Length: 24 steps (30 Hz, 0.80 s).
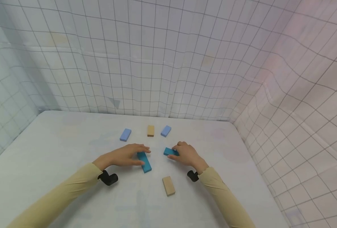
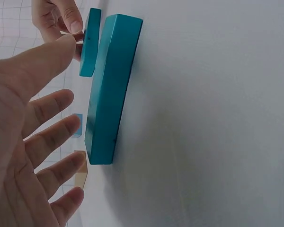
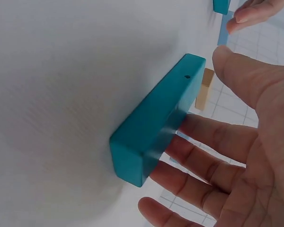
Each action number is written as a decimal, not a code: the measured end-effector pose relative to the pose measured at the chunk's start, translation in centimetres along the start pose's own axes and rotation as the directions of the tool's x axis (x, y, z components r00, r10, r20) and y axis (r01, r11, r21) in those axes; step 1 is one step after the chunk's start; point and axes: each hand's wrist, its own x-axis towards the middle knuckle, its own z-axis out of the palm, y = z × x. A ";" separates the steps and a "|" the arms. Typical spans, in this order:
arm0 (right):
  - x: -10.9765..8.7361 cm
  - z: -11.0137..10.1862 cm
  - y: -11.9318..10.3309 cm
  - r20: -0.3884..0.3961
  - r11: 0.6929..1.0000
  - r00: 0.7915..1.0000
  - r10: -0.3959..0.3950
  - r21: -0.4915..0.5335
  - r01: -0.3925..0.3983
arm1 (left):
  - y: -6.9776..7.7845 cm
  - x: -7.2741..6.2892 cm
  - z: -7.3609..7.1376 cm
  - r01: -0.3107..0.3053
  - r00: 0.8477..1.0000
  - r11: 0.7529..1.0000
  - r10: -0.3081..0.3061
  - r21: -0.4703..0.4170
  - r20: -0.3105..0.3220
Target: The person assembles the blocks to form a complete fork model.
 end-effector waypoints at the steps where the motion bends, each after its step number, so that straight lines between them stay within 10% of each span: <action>1: 0.0 0.0 0.0 -0.002 1.000 1.000 -0.001 0.005 0.001 | 0.0 0.1 0.1 0.005 1.000 1.000 -0.005 -0.003 0.007; 24: 0.1 1.0 0.3 -0.046 0.999 0.999 0.017 0.049 -0.015 | -0.1 0.3 0.9 -0.001 0.999 1.000 0.001 -0.016 0.032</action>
